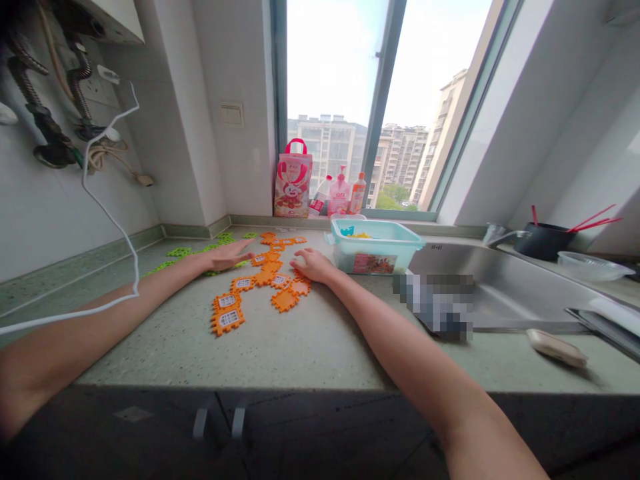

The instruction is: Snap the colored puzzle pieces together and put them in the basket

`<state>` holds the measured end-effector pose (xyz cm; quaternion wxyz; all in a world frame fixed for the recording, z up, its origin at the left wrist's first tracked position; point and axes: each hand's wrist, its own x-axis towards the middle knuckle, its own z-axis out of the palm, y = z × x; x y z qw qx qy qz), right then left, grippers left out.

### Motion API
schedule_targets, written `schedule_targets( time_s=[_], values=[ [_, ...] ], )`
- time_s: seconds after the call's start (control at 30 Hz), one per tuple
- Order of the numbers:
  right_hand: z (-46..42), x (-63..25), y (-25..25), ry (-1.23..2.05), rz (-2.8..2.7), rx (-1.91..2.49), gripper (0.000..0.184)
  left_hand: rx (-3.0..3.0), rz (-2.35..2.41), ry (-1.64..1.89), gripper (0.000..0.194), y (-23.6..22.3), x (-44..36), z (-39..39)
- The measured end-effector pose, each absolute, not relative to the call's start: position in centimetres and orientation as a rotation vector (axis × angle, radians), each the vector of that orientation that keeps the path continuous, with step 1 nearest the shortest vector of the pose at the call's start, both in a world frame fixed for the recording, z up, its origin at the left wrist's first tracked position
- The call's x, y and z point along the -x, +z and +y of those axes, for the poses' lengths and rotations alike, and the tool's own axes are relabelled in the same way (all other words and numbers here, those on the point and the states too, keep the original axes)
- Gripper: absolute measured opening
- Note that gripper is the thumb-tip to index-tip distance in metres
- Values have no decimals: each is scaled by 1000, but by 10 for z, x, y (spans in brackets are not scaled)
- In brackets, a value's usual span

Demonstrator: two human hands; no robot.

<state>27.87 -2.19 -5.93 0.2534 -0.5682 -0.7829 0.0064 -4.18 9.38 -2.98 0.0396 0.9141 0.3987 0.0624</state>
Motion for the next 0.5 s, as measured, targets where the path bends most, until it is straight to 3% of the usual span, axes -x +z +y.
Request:
schedule_targets(
  time_s=[0.13, 0.33, 0.5],
  values=[
    [-20, -281, -60, 26, -2114, 1531, 37, -2890, 1361, 159, 100, -22, 64, 104],
    [-21, -280, -56, 43, -2116, 1574, 31, -3104, 1266, 549, 66, -15, 42, 88],
    [-23, -281, -51, 66, -2140, 1609, 48, -2781, 1236, 620, 98, -35, -11, 59]
  ],
)
